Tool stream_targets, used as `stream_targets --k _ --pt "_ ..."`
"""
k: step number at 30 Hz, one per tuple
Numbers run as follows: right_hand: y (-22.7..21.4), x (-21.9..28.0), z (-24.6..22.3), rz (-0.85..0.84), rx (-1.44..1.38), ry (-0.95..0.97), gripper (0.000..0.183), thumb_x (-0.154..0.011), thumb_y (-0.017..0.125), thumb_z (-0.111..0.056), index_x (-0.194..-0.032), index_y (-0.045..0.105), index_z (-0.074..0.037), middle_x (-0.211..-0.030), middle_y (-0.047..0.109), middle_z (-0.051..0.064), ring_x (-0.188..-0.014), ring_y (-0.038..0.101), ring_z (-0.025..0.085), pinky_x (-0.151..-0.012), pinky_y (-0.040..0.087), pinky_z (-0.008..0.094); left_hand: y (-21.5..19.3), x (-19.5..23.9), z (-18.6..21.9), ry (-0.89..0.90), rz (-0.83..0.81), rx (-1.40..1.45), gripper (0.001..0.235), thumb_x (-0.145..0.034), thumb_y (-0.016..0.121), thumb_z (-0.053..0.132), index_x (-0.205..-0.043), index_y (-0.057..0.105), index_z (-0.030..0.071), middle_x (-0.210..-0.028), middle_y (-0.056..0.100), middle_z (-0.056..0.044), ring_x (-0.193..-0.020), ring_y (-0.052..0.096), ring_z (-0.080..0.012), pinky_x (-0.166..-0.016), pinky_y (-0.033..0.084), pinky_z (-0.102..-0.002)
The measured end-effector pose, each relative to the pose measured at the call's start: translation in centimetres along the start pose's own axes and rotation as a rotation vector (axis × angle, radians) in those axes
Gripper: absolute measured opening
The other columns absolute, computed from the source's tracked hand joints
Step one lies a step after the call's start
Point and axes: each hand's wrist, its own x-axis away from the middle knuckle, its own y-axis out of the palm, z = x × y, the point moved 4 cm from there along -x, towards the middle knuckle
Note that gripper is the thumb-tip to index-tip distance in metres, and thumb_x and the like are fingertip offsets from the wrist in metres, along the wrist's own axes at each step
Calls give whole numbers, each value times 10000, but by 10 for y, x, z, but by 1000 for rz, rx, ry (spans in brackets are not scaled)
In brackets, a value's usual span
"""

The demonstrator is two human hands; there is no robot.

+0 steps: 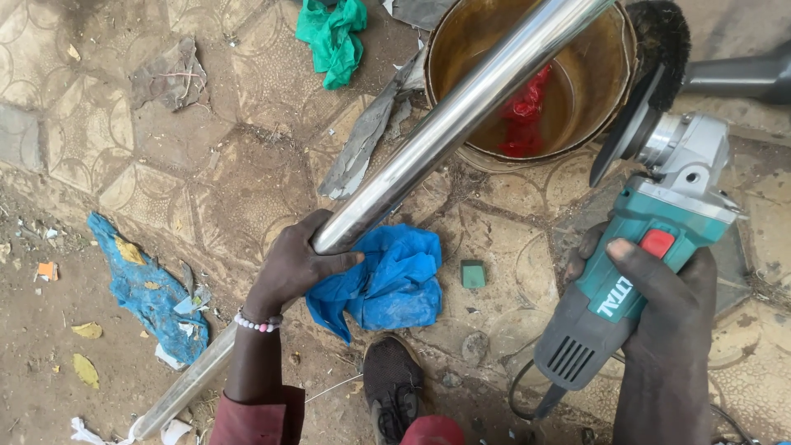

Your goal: Grinding the surface of a metal pipe using a handheld angle grinder

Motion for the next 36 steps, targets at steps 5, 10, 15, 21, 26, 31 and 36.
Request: stream_targets --k 5,10,15,21,26,31,36 --pt "6 2 -3 -37 -8 -14 527 -814 657 -183 -1314 552 -53 -850 646 133 -654 660 260 -522 567 382 1 0 -2 41 11 -10 583 -657 855 497 -1120 692 182 -835 597 27 -747 522 -134 -662 422 -321" --pt "7 3 -3 -35 -3 -10 510 -800 664 -179 -1286 574 -51 -846 657 120 -645 669 251 -513 574 374 0 1 1 43 15 -28 563 -664 856 506 -1084 686 172 -812 571 22 -717 499 -137 -636 399 -325" --pt "9 3 -2 -51 -13 -7 500 -799 666 -175 -1268 562 -38 -861 646 134 -659 657 258 -539 563 369 0 0 -4 156 105 -63 633 -669 837 553 -1152 678 175 -910 711 -1 -763 634 -162 -637 467 -330" --pt "13 5 -4 -97 -13 -21 572 -808 663 -185 -1355 546 -63 -849 653 131 -649 655 253 -538 557 365 8 12 -16 512 546 -385 683 -729 834 637 -1157 628 146 -942 735 -41 -749 708 -213 -625 549 -393" --pt "15 7 -7 -93 -16 -24 574 -787 681 -183 -1334 555 -62 -848 658 121 -639 654 239 -531 560 349 14 22 -7 403 617 -533 713 -740 738 729 -1219 679 204 -961 772 -74 -758 738 -270 -593 566 -426" --pt "11 8 -7 -80 -16 -26 486 -785 673 -158 -1245 567 -43 -843 659 130 -618 662 252 -494 568 360 23 27 -3 176 580 -584 609 -846 717 668 -1185 582 180 -958 724 -81 -787 713 -355 -580 548 -512" --pt "16 12 -15 -121 -109 -51 543 -786 679 -166 -1299 548 -47 -834 639 120 -661 654 250 -545 579 366 13 21 5 -132 296 -415 330 -775 603 413 -1047 600 225 -773 710 -74 -655 681 -332 -582 531 -472"
